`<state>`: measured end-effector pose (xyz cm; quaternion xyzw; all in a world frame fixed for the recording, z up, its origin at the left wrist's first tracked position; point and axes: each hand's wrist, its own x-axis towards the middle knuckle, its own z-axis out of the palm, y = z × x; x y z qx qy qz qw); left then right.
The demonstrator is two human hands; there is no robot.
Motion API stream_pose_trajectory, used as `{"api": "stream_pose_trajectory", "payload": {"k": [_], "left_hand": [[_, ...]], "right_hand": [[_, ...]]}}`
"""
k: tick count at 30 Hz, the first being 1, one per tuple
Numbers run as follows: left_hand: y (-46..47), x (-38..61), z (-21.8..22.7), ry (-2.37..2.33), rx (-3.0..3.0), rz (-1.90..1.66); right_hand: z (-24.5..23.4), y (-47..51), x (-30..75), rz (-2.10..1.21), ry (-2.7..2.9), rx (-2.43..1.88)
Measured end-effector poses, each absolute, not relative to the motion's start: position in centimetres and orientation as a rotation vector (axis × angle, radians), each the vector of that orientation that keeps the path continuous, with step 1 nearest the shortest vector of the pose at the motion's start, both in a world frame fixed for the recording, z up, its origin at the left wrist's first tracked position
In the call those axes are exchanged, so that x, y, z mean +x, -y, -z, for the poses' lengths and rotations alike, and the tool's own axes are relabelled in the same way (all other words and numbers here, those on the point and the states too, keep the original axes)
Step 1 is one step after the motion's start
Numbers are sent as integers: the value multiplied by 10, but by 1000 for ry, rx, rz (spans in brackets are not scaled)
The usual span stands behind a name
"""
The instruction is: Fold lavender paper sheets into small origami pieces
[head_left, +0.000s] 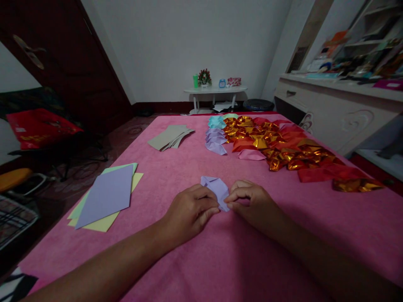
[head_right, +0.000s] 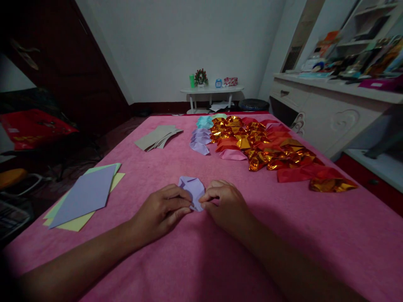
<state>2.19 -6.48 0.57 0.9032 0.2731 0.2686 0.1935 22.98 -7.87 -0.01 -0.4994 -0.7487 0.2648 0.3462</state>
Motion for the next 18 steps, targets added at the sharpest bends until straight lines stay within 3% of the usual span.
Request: {"api": "stream_pose_trajectory", "payload": {"k": [18], "left_hand": [[69,36,-2,-1139,2449,-774]], "right_hand": [[3,78,230,-650,1970,-1288]]}}
